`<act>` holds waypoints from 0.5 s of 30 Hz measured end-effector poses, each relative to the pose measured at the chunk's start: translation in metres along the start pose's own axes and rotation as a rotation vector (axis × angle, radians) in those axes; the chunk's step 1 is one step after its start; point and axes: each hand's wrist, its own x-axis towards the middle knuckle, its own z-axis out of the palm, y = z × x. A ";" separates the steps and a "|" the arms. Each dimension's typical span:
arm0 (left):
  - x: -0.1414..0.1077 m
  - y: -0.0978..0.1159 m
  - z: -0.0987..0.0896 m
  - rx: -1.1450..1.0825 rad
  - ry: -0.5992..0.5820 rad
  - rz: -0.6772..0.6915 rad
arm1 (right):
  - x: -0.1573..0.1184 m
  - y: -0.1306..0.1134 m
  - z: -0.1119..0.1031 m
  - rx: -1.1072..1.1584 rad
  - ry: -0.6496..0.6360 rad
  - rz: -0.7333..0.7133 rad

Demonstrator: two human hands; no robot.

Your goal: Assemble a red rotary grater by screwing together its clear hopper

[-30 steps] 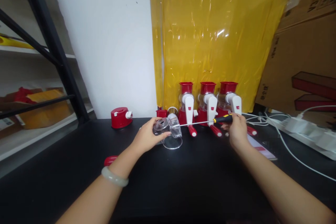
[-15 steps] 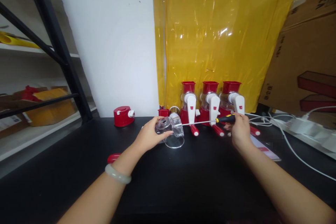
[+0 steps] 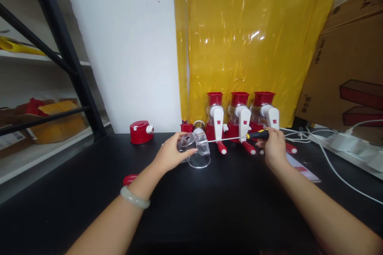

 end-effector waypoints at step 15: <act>0.000 0.000 0.000 -0.009 0.005 0.006 | 0.003 0.003 0.000 0.032 0.007 0.002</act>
